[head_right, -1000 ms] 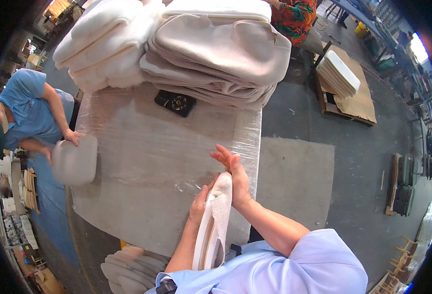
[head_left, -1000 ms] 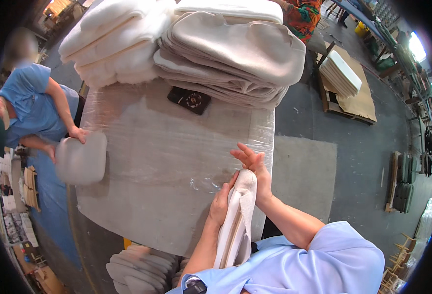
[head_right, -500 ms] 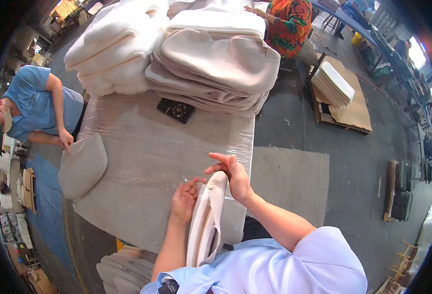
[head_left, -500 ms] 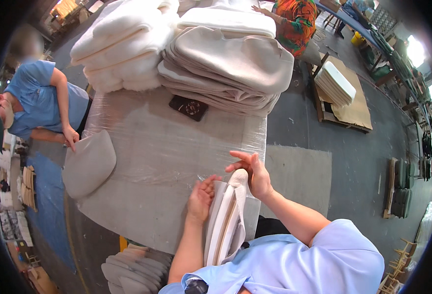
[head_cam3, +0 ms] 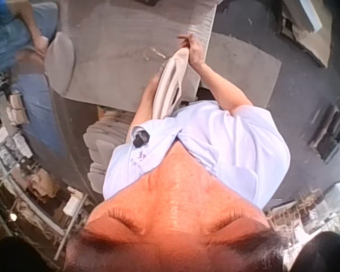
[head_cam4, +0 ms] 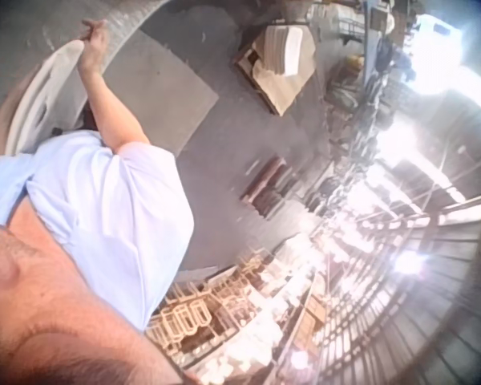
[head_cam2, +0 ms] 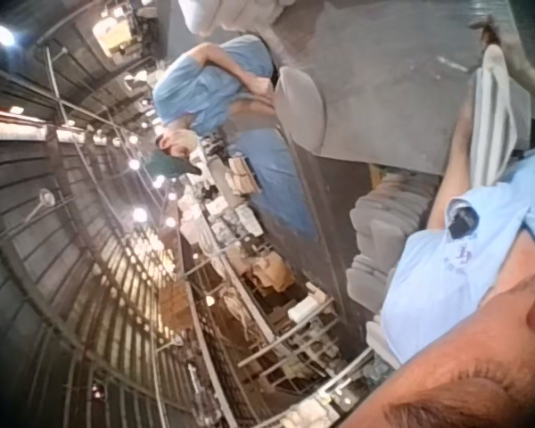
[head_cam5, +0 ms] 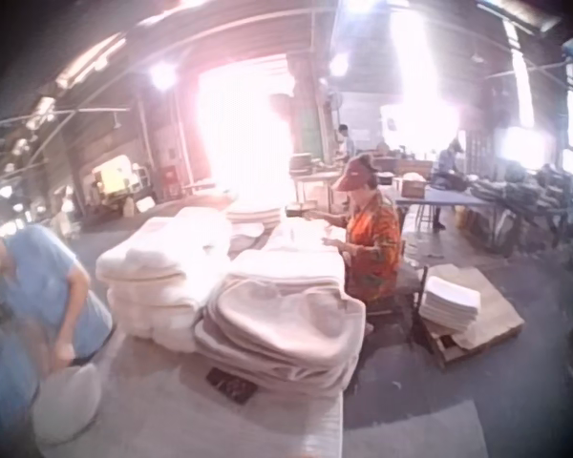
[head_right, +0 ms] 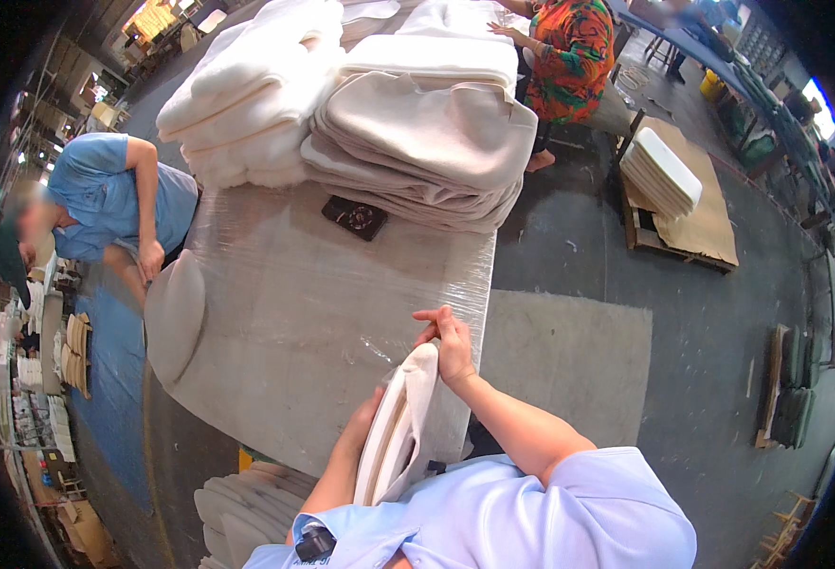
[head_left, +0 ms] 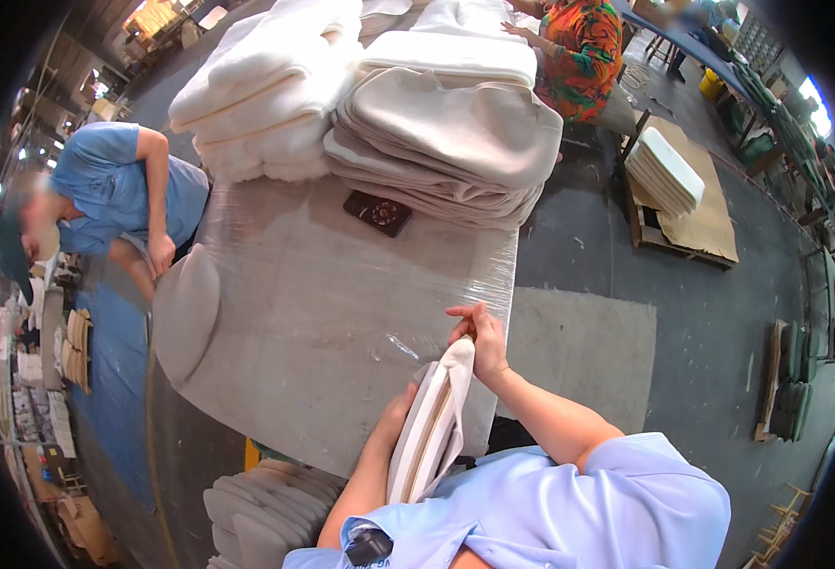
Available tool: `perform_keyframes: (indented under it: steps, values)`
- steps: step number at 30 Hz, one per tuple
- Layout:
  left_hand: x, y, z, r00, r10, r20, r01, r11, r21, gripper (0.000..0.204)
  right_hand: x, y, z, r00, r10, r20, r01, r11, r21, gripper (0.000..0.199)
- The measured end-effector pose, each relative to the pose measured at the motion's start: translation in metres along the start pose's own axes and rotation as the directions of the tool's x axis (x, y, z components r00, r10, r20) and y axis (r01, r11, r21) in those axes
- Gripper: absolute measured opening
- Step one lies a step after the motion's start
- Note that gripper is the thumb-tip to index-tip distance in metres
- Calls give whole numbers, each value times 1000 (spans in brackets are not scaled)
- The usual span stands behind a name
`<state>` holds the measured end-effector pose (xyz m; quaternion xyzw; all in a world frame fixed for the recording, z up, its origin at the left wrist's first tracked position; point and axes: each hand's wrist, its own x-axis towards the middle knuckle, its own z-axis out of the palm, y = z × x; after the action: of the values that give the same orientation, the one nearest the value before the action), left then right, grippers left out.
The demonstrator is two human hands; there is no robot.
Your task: The person inserts white foam pads into beige fabric covers at a work table. They align the foam, slide it into the cover, and adjust the edges to fit. The finished units are stacked on a nearby pallet.
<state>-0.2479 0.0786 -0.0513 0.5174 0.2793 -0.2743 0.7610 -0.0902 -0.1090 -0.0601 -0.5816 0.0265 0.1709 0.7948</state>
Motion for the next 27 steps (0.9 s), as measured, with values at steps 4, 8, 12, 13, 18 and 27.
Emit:
perform_keyframes:
  steps: [4,8,12,13,18,27]
  values:
    - [-63,-41,-25,999,45,-30,-45,999,-18,44,0,13,-13,992,120,38,-122,991,48,79]
    - [-129,-74,-41,984,-19,-176,18,1000,-7,25,-21,15,-13,968,211,138,-226,969,104,79]
    - [-182,-49,-6,978,-98,-183,42,957,-287,24,-20,24,-20,932,328,153,-356,909,217,77]
    - [-196,-37,5,978,-23,-207,-15,984,-179,24,-19,23,-20,915,372,159,-402,880,252,76]
    - [-244,-48,16,952,213,-220,-215,976,14,17,-13,21,-30,886,393,245,-448,863,235,71]
    - [-254,-194,9,858,-30,-513,-16,996,-85,51,-12,-3,-44,846,404,348,-437,899,17,57]
